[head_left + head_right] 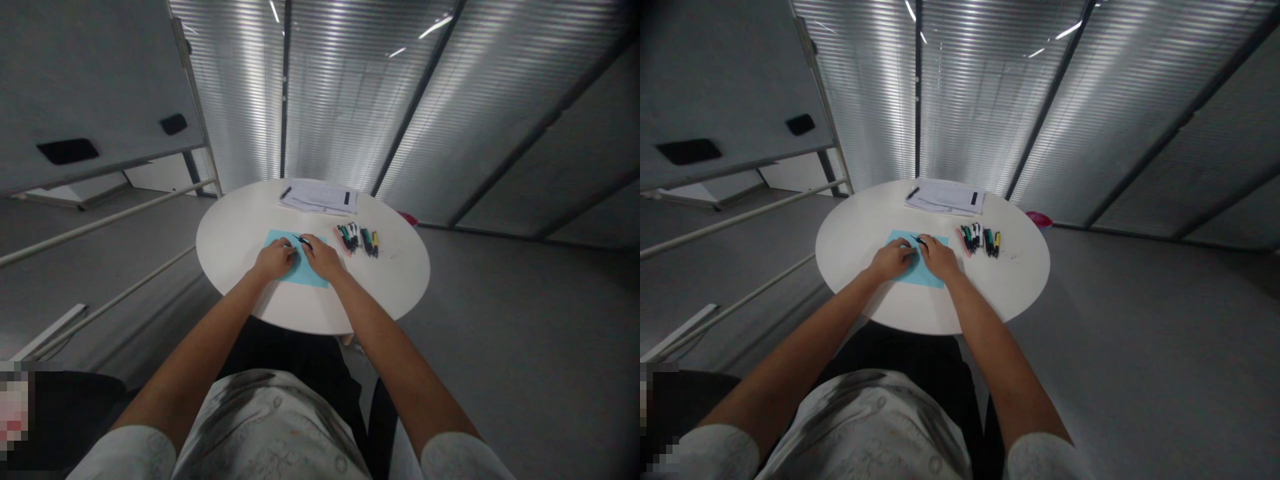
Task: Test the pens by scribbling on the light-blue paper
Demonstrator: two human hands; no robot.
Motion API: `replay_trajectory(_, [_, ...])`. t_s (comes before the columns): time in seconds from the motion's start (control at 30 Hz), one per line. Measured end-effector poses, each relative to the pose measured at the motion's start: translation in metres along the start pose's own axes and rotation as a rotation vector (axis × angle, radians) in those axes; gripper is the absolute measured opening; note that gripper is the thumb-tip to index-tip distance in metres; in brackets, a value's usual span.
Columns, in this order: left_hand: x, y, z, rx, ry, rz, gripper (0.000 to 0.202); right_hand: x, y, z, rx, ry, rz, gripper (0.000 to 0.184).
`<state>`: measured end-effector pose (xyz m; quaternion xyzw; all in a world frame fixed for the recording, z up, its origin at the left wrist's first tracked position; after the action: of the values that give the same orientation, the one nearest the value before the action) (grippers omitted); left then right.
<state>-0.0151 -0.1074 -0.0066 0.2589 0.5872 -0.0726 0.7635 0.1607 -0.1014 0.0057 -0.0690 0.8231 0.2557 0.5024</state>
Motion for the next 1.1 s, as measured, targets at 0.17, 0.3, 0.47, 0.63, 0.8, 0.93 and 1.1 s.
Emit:
replay_trajectory(0.17, [0.002,0.001,-0.003,-0.030,-0.066,0.036,0.032,0.002,0.001,0.001,-0.002,-0.024,-0.020,0.036])
replay_trajectory(0.3, [0.004,0.005,-0.008,-0.051,-0.112,0.038,0.031,0.001,0.001,0.001,0.014,-0.033,-0.037,0.036])
replay_trajectory(0.47, [0.005,0.007,-0.011,-0.065,-0.157,0.027,0.029,0.000,0.000,0.000,0.018,-0.031,-0.051,0.035])
replay_trajectory(0.63, [0.003,0.005,-0.010,-0.161,-0.148,0.072,0.029,0.002,0.000,0.002,-0.006,-0.021,-0.022,0.034])
replay_trajectory(0.8, [0.001,0.005,-0.009,-0.249,-0.072,0.044,0.030,0.003,0.001,0.003,-0.009,-0.006,-0.018,0.033])
replay_trajectory(0.93, [0.000,0.005,-0.008,-0.242,-0.048,0.029,0.030,0.003,0.001,0.003,-0.014,0.004,-0.014,0.032])
replay_trajectory(1.1, [-0.001,0.004,-0.006,-0.229,-0.058,0.034,0.030,0.004,0.002,0.004,-0.016,0.004,-0.027,0.032])
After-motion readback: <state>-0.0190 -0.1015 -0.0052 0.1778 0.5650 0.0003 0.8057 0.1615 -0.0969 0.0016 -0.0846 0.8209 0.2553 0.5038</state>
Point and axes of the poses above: each hand's wrist, its own y-axis towards the middle knuckle, its own x-axis out of the palm, z = x × y, the point moved 1 cm from there along y, towards the middle knuckle, and after that the axes turned 3 degrees about -z, right-handed, at the moved point
